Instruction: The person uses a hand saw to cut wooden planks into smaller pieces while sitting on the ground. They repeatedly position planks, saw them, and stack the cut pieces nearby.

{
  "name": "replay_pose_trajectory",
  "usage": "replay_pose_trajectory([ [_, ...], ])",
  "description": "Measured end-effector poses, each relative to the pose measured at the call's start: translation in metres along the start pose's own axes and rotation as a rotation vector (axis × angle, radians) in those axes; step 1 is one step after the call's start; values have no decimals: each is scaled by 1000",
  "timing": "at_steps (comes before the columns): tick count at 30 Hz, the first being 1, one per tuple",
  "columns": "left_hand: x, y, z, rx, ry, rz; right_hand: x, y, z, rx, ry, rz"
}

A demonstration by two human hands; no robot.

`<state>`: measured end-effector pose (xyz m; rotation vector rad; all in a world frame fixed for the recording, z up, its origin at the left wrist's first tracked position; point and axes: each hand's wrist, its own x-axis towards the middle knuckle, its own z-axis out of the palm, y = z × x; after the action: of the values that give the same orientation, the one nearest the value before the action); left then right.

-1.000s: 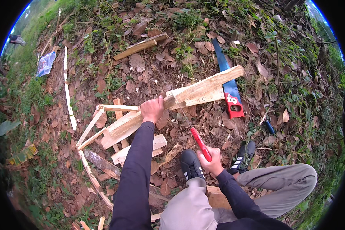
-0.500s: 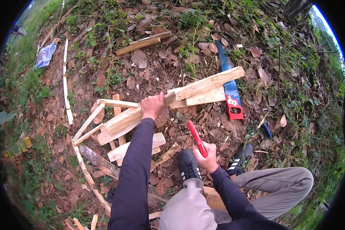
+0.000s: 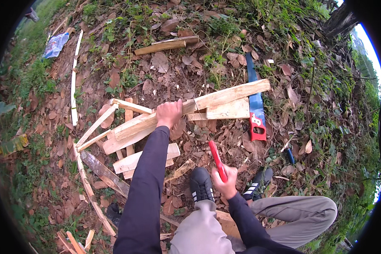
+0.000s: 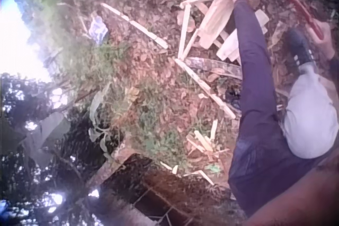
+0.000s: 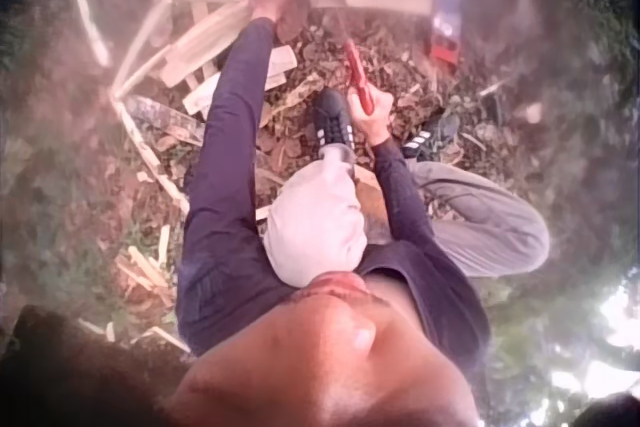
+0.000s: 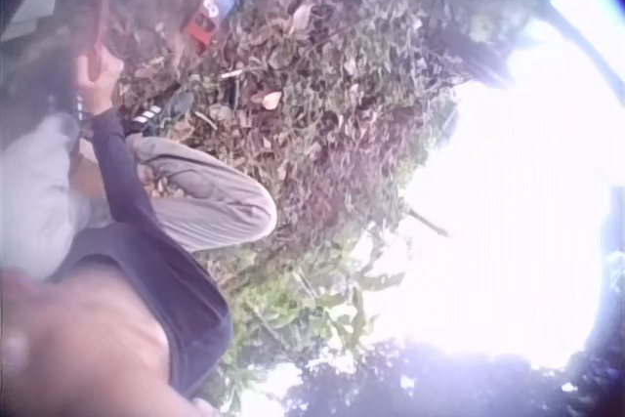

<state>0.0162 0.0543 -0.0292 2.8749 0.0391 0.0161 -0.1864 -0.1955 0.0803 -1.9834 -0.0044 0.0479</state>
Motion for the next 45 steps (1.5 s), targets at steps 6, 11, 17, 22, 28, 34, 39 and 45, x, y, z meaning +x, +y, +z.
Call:
replay_pose_trajectory([
  [6, 3, 6, -4, -39, -16, 9, 25, 12, 10, 50, -2, -20],
  [11, 5, 5, 0, 3, -54, 32, 65, 13, 29, 34, 47, -29],
  [17, -2, 7, -2, -48, -10, -4, -13, 4, -13, 35, 16, 52],
  [22, 2, 15, -25, -108, 82, 10, 23, -22, -11, 20, 15, -49],
  [28, -17, 40, -35, -105, 25, 83, -20, -19, -28, -2, 38, -13],
  [34, -27, 18, -12, -83, 0, -30, -5, 4, -5, 30, 27, -19],
  [39, -37, 22, -7, -78, 10, 14, -22, -5, -22, 9, 9, 55],
  [45, -40, 24, -7, -102, 24, 11, -20, -32, -16, 31, 37, 96],
])
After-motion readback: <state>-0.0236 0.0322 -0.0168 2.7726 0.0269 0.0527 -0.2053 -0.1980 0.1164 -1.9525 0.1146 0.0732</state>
